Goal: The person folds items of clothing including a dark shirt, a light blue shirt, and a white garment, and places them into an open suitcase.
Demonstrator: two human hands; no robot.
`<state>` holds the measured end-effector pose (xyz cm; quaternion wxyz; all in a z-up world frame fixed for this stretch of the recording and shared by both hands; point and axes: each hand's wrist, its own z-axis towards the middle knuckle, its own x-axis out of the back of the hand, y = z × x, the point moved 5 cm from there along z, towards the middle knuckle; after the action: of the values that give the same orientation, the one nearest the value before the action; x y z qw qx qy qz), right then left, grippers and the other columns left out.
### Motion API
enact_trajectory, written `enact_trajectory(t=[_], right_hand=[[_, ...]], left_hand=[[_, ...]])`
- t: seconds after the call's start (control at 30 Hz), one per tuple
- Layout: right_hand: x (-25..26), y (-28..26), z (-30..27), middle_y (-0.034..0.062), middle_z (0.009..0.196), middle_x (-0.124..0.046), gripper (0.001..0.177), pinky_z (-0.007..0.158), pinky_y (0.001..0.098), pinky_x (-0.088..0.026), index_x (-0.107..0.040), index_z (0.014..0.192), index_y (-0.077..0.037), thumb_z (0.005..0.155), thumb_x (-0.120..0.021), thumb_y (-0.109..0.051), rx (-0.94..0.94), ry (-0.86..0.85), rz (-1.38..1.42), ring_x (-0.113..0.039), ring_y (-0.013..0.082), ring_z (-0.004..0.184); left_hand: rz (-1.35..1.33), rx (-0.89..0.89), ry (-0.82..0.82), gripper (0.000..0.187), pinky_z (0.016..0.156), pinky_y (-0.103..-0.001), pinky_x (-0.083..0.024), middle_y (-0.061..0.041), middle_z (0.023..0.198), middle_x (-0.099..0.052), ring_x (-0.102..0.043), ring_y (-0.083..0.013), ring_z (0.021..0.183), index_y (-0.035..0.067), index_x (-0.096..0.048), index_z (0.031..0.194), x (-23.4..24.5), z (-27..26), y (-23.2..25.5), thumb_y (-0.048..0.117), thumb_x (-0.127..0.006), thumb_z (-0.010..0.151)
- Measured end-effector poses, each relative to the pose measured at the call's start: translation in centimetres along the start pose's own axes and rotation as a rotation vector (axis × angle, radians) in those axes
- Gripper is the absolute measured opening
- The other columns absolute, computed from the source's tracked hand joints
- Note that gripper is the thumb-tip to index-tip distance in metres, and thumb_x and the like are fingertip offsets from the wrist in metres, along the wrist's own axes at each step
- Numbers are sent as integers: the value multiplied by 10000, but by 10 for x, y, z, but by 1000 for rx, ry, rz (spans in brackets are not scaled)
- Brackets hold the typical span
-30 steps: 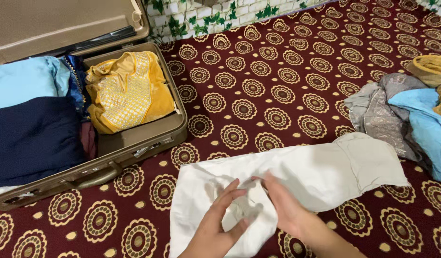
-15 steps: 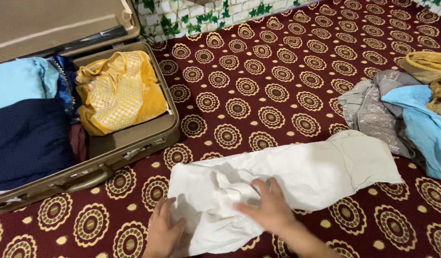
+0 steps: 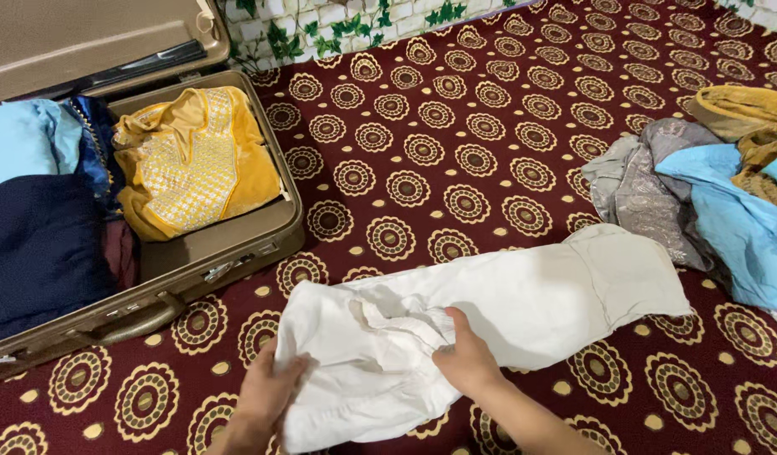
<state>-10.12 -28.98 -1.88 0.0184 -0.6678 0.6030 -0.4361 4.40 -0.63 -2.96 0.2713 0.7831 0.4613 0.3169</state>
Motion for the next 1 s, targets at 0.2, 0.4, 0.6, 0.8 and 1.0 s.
enact_trajectory(t=[0.2, 0.4, 0.6, 0.8, 1.0], right_hand=[[-44, -43, -25, 206, 1529, -461, 1210, 1203, 386, -346, -9, 1641, -234, 801, -854, -445, 124, -99, 85, -600, 330, 1350], [-118, -106, -73, 98, 1456, -608, 840, 1134, 341, -437, -527, 1482, -230, 712, -862, -212, 475, -156, 259, -576, 225, 1337], [-40, -141, -67, 31, 1284, -724, 482, 932, 359, -604, -722, 1217, -151, 747, -822, -112, 770, -130, 456, -699, 159, 1092], [154, -37, -25, 322, 1221, -711, 571, 970, 613, -507, -670, 1488, -269, 930, -762, -192, 76, 196, -13, -660, 557, 1133], [172, 12, 9, 132, 1493, -493, 651, 1071, 612, -423, -421, 1518, -168, 966, -578, -477, 180, 710, -788, -479, 306, 1381]], left_hand=[[228, -313, 53, 513, 674, -298, -563, -158, 978, -808, -688, -166, 785, 99, -632, 1410, 103, 24, -15, 161, -742, 912], [468, -317, 229, 769, 943, -361, -565, -187, 1131, -788, -765, -243, 1001, 76, -539, 1402, 269, 79, -126, 136, -909, 731], [706, -1145, 628, 246, 923, -243, -594, -89, 1025, -765, -762, -177, 963, 121, -771, 1017, 241, 51, -137, 302, -716, 860], [670, -766, 110, 441, 961, -315, -625, -152, 1111, -790, -808, -215, 1014, 96, -826, 1155, 145, 103, -133, 382, -717, 837], [469, -14, 116, 683, 1077, -380, -571, -169, 1270, -717, -734, -267, 1167, 96, -500, 1402, 39, 82, -136, 296, -814, 829]])
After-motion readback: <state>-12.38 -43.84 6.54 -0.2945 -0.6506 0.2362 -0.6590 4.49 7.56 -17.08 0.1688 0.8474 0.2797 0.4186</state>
